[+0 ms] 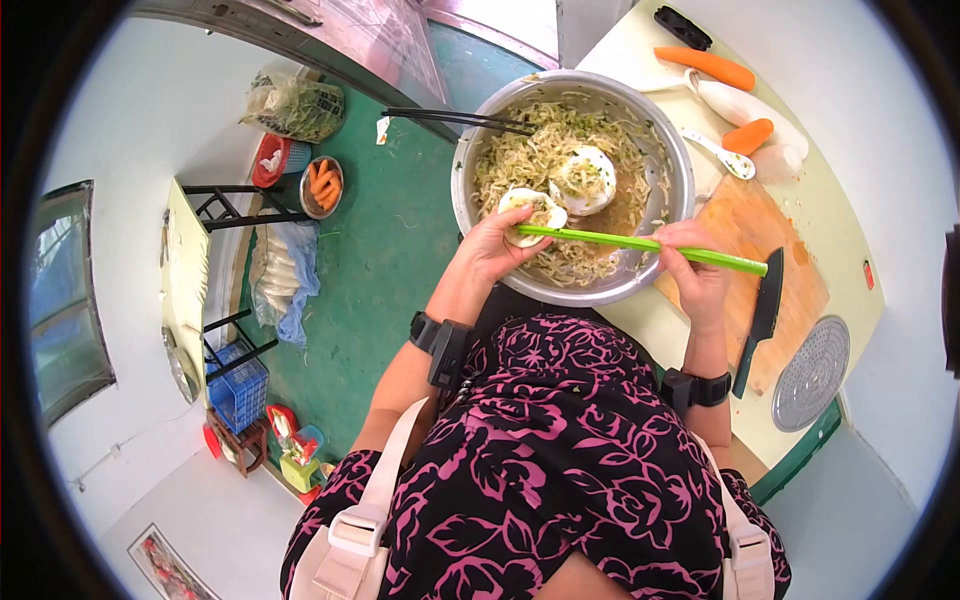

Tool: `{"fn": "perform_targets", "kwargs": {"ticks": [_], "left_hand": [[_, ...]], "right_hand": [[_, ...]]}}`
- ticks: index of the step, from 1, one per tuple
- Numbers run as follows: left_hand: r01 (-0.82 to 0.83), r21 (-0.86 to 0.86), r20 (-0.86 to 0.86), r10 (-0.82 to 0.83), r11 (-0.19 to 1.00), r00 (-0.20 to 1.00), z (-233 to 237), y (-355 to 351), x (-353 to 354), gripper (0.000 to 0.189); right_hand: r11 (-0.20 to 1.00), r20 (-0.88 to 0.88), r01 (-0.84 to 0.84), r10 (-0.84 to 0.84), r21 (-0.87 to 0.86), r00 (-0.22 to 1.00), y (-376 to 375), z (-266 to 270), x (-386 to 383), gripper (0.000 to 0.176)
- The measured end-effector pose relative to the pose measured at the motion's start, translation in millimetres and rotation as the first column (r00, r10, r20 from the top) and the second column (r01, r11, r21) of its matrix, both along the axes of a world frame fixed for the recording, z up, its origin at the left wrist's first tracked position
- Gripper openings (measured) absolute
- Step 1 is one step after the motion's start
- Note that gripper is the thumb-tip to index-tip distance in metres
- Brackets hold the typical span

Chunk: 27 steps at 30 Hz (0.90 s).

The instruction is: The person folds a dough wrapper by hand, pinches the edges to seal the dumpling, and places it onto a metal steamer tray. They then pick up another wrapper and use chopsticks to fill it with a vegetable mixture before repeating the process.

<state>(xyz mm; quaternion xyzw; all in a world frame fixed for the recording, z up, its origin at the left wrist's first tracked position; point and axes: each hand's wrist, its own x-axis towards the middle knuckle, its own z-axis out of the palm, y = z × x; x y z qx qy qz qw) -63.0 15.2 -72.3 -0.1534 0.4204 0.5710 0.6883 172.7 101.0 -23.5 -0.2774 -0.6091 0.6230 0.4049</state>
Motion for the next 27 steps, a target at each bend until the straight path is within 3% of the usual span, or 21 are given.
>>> {"fn": "perform_targets", "kwargs": {"ticks": [5, 8, 14, 19, 23, 27], "left_hand": [[-0.053, 0.003, 0.081, 0.052, 0.999, 0.995, -6, 2, 0, 0.028], [-0.07, 0.0, 0.086, 0.07, 0.998, 0.994, -5, 3, 0, 0.028], [-0.07, 0.011, 0.065, 0.069, 0.998, 0.996, -6, 1, 0, 0.029], [-0.039, 0.008, 0.048, 0.039, 0.999, 0.998, -8, 1, 1, 0.029], [-0.063, 0.001, 0.097, 0.063, 0.998, 0.993, -12, 2, 2, 0.032], [-0.063, 0.003, 0.061, 0.062, 0.998, 0.996, -10, 1, -2, 0.035]], "right_hand": [[0.991, -0.013, -0.055, 0.057, 0.121, 0.998, -3, 9, -8, 0.013], [0.981, 0.073, -0.072, 0.06, 0.182, 0.996, -6, 3, -12, 0.012], [0.999, 0.048, 0.033, -0.035, 0.038, 0.998, -8, 4, -6, 0.012], [0.998, 0.053, 0.049, -0.051, 0.028, 0.997, -9, 4, -3, 0.01], [0.978, -0.08, 0.11, -0.126, -0.179, 0.989, -11, 8, 15, 0.009], [0.917, 0.005, 0.386, -0.387, -0.097, 0.922, 6, 9, 45, 0.009]]}}
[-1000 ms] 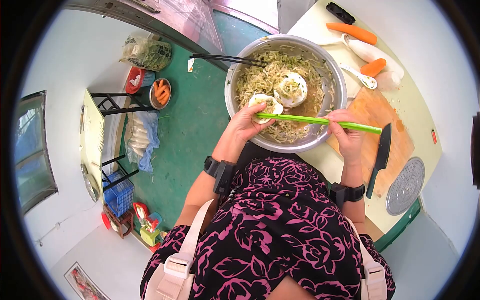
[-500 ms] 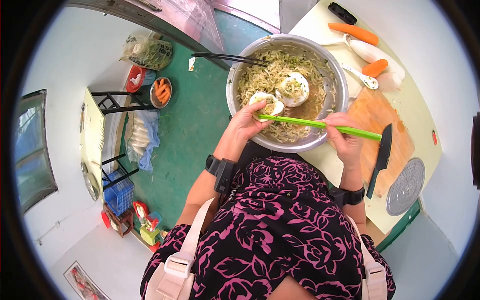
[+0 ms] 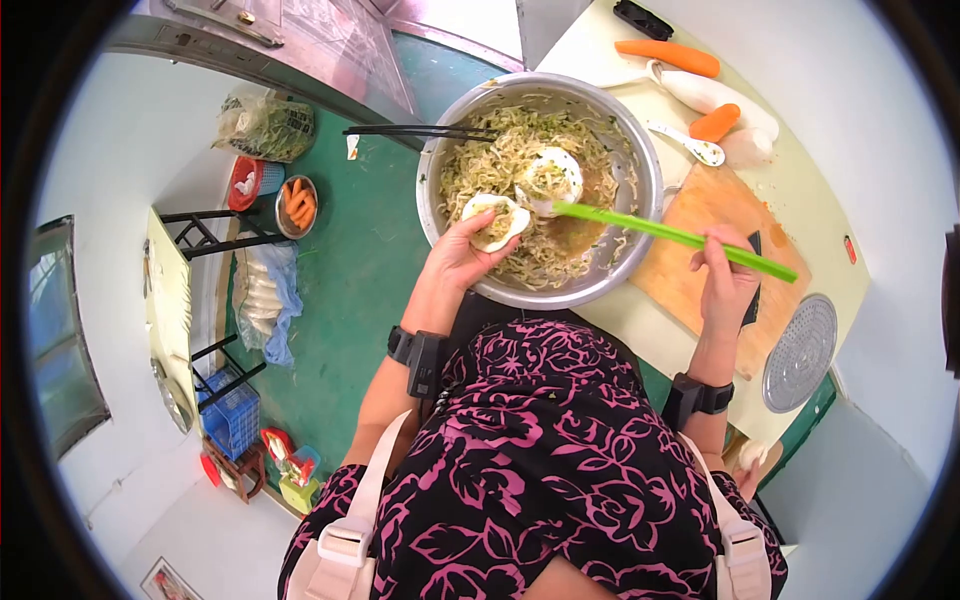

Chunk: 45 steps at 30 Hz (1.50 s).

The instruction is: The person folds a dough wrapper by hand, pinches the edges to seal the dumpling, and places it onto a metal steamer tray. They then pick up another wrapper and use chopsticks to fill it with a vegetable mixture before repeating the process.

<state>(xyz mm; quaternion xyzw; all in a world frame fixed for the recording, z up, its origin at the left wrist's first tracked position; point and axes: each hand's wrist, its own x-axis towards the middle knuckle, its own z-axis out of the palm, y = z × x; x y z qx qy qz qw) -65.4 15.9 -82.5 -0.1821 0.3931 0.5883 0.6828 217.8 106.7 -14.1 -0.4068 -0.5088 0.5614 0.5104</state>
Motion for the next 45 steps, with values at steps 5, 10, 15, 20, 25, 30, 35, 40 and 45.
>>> {"fn": "perform_targets", "kwargs": {"ticks": [5, 10, 15, 20, 25, 30, 35, 40, 45], "left_hand": [[-0.003, -0.012, -0.062, 0.002, 1.0, 0.998, 10, 2, -3, 0.033], [0.015, 0.0, -0.074, -0.015, 1.0, 0.997, 8, 3, -3, 0.032], [0.042, 0.018, -0.055, -0.041, 0.999, 0.998, 12, 6, 8, 0.033], [0.117, 0.023, -0.054, -0.115, 0.993, 0.992, 17, 10, 16, 0.03], [0.133, 0.035, -0.044, -0.131, 0.991, 0.99, 16, 9, 16, 0.029], [0.143, -0.001, -0.056, -0.143, 0.99, 0.988, 16, 11, 19, 0.03], [0.158, 0.018, -0.047, -0.157, 0.987, 0.986, 16, 16, 22, 0.031], [0.191, 0.024, -0.055, -0.189, 0.981, 0.98, 21, 21, 26, 0.032], [0.211, 0.011, -0.045, -0.21, 0.977, 0.977, 20, 20, 24, 0.034]], "right_hand": [[0.996, 0.251, 0.089, -0.091, 0.018, 0.964, 8, -51, 6, 0.009], [0.972, 0.316, 0.168, -0.213, 0.162, 0.925, 5, -98, -9, 0.01], [0.961, 0.234, 0.269, -0.248, -0.061, 0.94, 15, -112, -25, 0.014], [0.938, 0.16, 0.2, -0.16, -0.282, 0.974, 47, -111, -16, 0.017], [0.958, 0.233, 0.095, -0.031, -0.271, 0.972, 77, -88, -14, 0.023], [0.983, 0.379, 0.004, 0.067, -0.182, 0.923, 124, -87, -41, 0.03], [0.998, 0.468, -0.024, 0.051, -0.064, 0.882, 168, -104, -71, 0.035], [0.999, 0.438, -0.044, 0.027, 0.029, 0.898, 159, -102, -86, 0.04], [0.996, 0.581, 0.065, -0.092, 0.067, 0.809, 132, -108, -58, 0.045]]}}
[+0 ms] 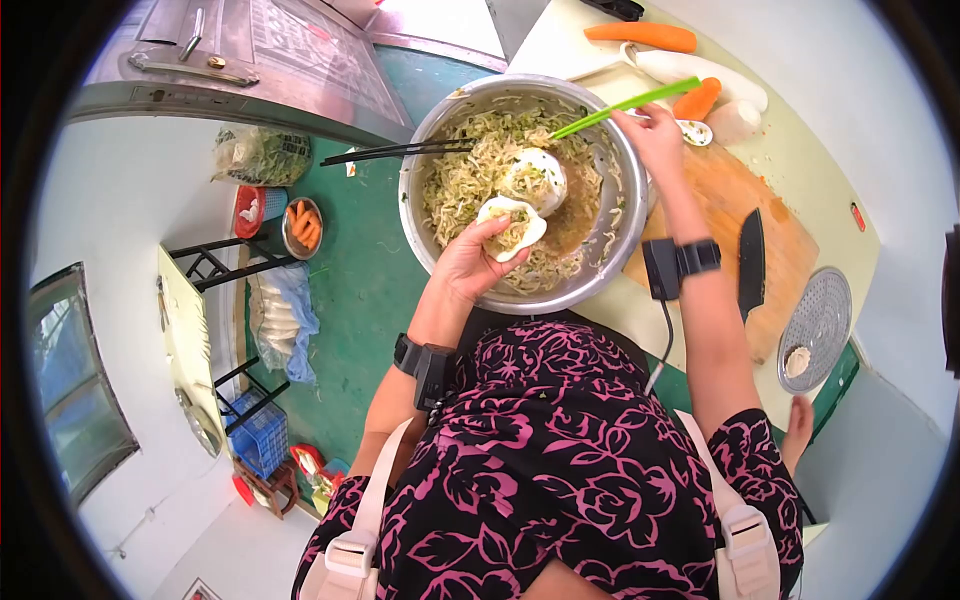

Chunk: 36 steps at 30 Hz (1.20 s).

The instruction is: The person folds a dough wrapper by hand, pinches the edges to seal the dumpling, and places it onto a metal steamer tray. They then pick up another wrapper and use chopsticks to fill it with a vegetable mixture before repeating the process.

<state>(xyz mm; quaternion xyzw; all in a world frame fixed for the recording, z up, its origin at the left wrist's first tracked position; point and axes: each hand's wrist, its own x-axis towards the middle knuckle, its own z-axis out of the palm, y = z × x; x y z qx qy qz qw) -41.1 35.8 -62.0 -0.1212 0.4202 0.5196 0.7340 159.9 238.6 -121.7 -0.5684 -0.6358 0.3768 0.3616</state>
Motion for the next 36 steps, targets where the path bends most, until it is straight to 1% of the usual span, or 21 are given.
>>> {"fn": "perform_targets", "kwargs": {"ticks": [2, 5, 7, 8, 11, 13, 14, 16, 17, 18, 21, 24, 25, 26, 30, 33, 36], "left_hand": [[0.013, -0.01, -0.009, -0.013, 1.0, 1.0, 3, 1, -1, 0.034], [0.037, -0.012, -0.038, -0.038, 0.999, 0.999, 18, 3, 1, 0.03], [0.05, -0.006, -0.074, -0.05, 0.999, 0.996, 27, 4, 4, 0.025], [0.064, 0.01, -0.056, -0.063, 0.998, 0.996, 28, 5, 4, 0.025], [0.086, 0.053, -0.013, -0.086, 0.995, 0.996, 30, 6, 4, 0.025], [0.091, 0.072, -0.003, -0.091, 0.993, 0.996, 29, 6, 4, 0.026], [0.078, 0.044, -0.028, -0.076, 0.996, 0.997, 29, 6, 4, 0.026], [0.045, -0.005, -0.077, -0.045, 0.999, 0.996, 29, 2, 6, 0.026], [0.049, 0.0, -0.061, -0.049, 0.999, 0.997, 28, 1, 5, 0.027], [0.052, 0.005, -0.045, -0.052, 0.999, 0.998, 25, -2, 3, 0.028], [0.046, 0.008, -0.023, -0.046, 0.999, 0.999, 17, -7, 1, 0.029], [0.033, -0.014, -0.03, -0.034, 0.999, 0.999, 18, -5, 2, 0.03], [0.03, -0.023, -0.035, -0.031, 0.999, 0.999, 19, -4, 4, 0.03], [0.006, -0.033, -0.07, -0.009, 0.999, 0.998, 26, -1, 8, 0.026], [0.01, 0.0, -0.063, -0.01, 1.0, 0.998, 26, 1, 8, 0.027], [-0.034, -0.032, -0.079, 0.031, 0.999, 0.996, 21, -1, 5, 0.027], [-0.033, -0.04, -0.082, 0.03, 0.999, 0.996, 17, -1, 3, 0.028]], "right_hand": [[0.996, -0.086, 0.085, -0.087, -0.022, 0.992, -19, 9, 15, 0.039], [0.979, -0.351, -0.081, 0.01, -0.189, 0.936, -53, 28, 34, 0.025], [0.969, -0.454, -0.126, 0.016, -0.213, 0.891, -73, 36, 35, 0.02], [0.964, -0.502, -0.147, 0.016, -0.222, 0.865, -77, 39, 34, 0.018], [0.946, -0.547, -0.087, -0.104, -0.313, 0.831, -71, 50, 31, 0.016], [0.955, -0.536, -0.045, -0.125, -0.293, 0.835, -62, 45, 29, 0.016], [0.96, -0.532, -0.023, -0.135, -0.281, 0.836, -55, 43, 27, 0.016], [0.982, -0.572, -0.017, -0.095, -0.188, 0.814, -43, 40, 21, 0.019], [0.99, -0.59, -0.015, -0.071, -0.141, 0.804, -37, 40, 17, 0.021], [0.992, -0.579, -0.024, -0.053, -0.125, 0.814, -29, 42, 15, 0.027], [0.996, -0.558, -0.084, 0.084, 0.025, 0.825, 0, 47, -2, 0.03], [0.971, -0.544, -0.217, 0.236, 0.1, 0.805, 32, 40, -28, 0.03], [0.955, -0.569, -0.285, 0.28, 0.082, 0.774, 41, 41, -37, 0.031], [0.95, -0.583, -0.304, 0.289, 0.074, 0.76, 51, 38, -48, 0.031], [0.915, -0.651, -0.393, 0.354, 0.092, 0.671, 64, 40, -78, 0.027], [0.9, -0.619, -0.426, 0.386, 0.091, 0.684, 62, 34, -77, 0.023], [0.889, -0.491, -0.457, 0.402, 0.009, 0.773, 55, 29, -60, 0.015]]}}
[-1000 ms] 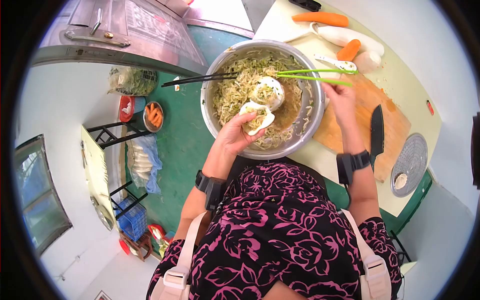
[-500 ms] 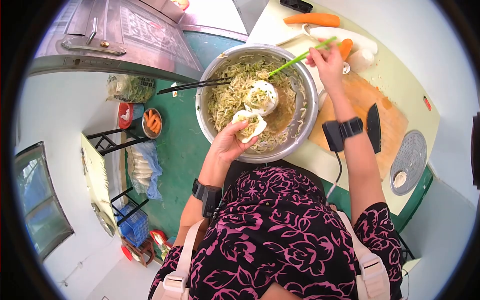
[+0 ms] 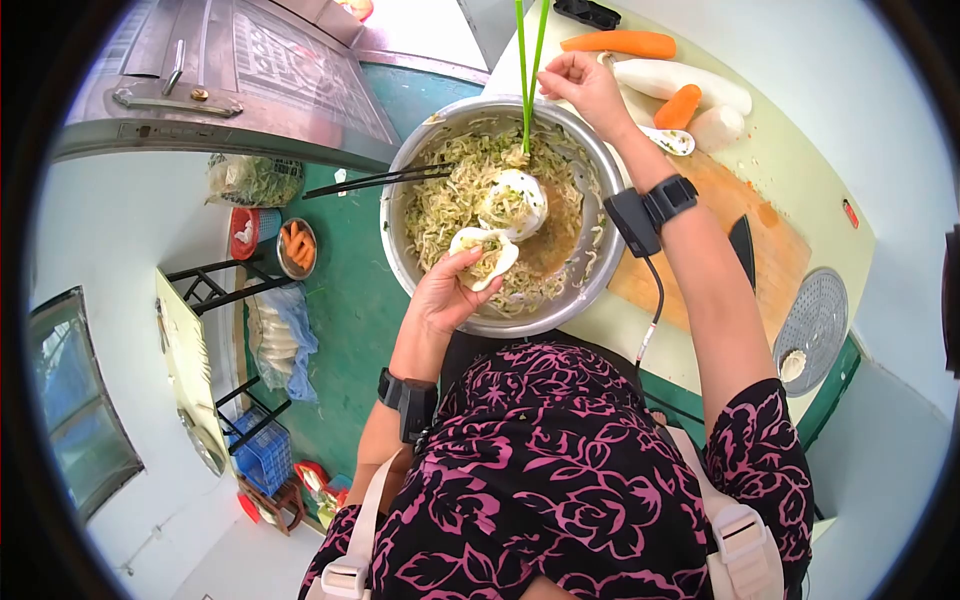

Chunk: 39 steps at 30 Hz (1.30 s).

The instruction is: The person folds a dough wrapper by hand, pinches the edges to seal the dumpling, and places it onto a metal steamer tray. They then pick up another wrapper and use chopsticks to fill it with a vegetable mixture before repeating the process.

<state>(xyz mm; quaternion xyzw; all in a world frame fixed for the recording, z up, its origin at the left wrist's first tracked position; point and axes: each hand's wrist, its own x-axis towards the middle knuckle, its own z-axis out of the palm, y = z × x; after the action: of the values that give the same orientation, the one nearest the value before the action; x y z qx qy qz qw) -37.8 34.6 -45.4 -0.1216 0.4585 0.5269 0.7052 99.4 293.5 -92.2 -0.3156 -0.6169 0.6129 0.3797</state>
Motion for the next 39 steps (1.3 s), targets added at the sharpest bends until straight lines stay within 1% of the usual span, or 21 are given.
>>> {"fn": "perform_targets", "kwargs": {"ticks": [5, 9, 11, 14, 17, 18, 20, 21, 22, 23, 24, 25, 26, 27, 29, 30, 31, 33, 36, 37, 39], "left_hand": [[0.035, -0.017, 0.014, -0.035, 0.999, 0.999, -6, 12, 3, 0.028], [0.062, 0.009, -0.011, -0.062, 0.998, 0.998, -3, 22, 5, 0.028], [0.082, 0.018, -0.003, -0.082, 0.996, 0.997, -8, 24, 6, 0.029], [0.114, -0.014, -0.014, -0.114, 0.993, 0.993, -14, 28, 6, 0.032], [0.149, -0.033, -0.047, -0.151, 0.988, 0.987, -11, 28, 7, 0.032], [0.124, -0.044, -0.076, -0.127, 0.991, 0.989, -12, 25, 5, 0.031], [0.12, -0.072, -0.082, -0.126, 0.99, 0.989, -19, 21, 2, 0.031], [0.142, -0.087, -0.055, -0.147, 0.986, 0.988, -26, 21, -3, 0.03], [0.183, -0.02, 0.014, -0.182, 0.983, 0.983, -42, 20, -12, 0.03], [0.18, -0.034, 0.03, -0.179, 0.983, 0.983, -44, 23, -14, 0.031], [0.193, 0.026, 0.052, -0.194, 0.981, 0.98, -53, 27, -17, 0.031], [0.164, 0.013, 0.065, -0.165, 0.986, 0.984, -39, 18, -18, 0.032], [0.225, 0.007, 0.117, -0.224, 0.974, 0.968, -41, 23, -22, 0.032], [0.274, -0.005, 0.058, -0.274, 0.962, 0.96, -40, 26, -21, 0.033], [0.375, 0.024, 0.141, -0.375, 0.927, 0.916, -77, 44, -47, 0.034], [0.538, 0.089, -0.318, -0.488, 0.838, 0.813, -38, 29, -29, 0.043], [0.575, 0.142, -0.282, -0.524, 0.805, 0.803, -21, 34, -23, 0.037], [0.585, 0.044, -0.232, -0.561, 0.81, 0.794, -9, 44, -21, 0.032], [0.556, 0.028, -0.108, -0.551, 0.83, 0.828, 36, 36, -7, 0.029], [0.413, 0.025, 0.026, -0.413, 0.911, 0.91, -8, 48, -22, 0.028], [0.633, 0.097, -0.058, -0.63, 0.769, 0.774, 22, 36, -19, 0.028]], "right_hand": [[0.987, 0.206, 0.017, -0.05, 0.159, 0.977, -18, -3, 36, 0.011], [0.977, 0.218, -0.16, 0.188, -0.14, 0.958, -64, 28, 72, 0.016], [0.875, 0.326, -0.29, 0.424, -0.387, 0.845, -88, 41, 79, 0.028], [0.908, 0.748, -0.379, 0.376, -0.179, 0.547, -125, 33, 63, 0.034], [0.955, 0.745, -0.29, 0.151, 0.059, 0.65, -148, 20, 55, 0.042], [0.955, 0.685, -0.294, 0.243, -0.045, 0.687, -148, 19, 51, 0.042], [0.916, 0.79, -0.316, 0.38, -0.248, 0.481, -153, 17, 41, 0.028], [0.936, 0.769, -0.295, 0.332, -0.194, 0.546, -156, 30, 43, 0.025], [0.967, 0.69, -0.249, 0.221, -0.06, 0.69, -161, 23, 46, 0.024], [0.99, 0.705, -0.133, 0.126, -0.046, 0.698, -161, 31, 46, 0.018], [0.99, 0.717, -0.128, 0.125, -0.051, 0.686, -159, 30, 49, 0.019], [0.994, 0.748, -0.089, 0.112, -0.071, 0.654, -173, 41, 49, 0.018], [0.998, 0.733, -0.042, -0.003, 0.042, 0.68, -182, 57, 62, 0.016], [0.982, 0.672, 0.099, -0.181, 0.159, 0.718, -190, 35, 54, 0.018], [0.985, 0.777, 0.138, -0.165, 0.102, 0.608, -192, 24, 40, 0.014], [0.96, 0.755, 0.182, -0.281, 0.214, 0.593, -197, 24, 37, 0.012], [0.972, 0.798, 0.159, -0.235, 0.175, 0.555, -196, 13, 35, 0.016], [0.984, 0.841, 0.16, -0.155, 0.082, 0.518, -208, 38, 47, 0.015], [0.9, 0.76, 0.362, -0.409, 0.244, 0.505, -214, 31, 30, 0.016], [0.904, 0.792, 0.349, -0.396, 0.247, 0.465, -214, 22, 25, 0.015], [0.917, 0.842, 0.319, -0.359, 0.239, 0.401, -214, 11, 14, 0.015]]}}
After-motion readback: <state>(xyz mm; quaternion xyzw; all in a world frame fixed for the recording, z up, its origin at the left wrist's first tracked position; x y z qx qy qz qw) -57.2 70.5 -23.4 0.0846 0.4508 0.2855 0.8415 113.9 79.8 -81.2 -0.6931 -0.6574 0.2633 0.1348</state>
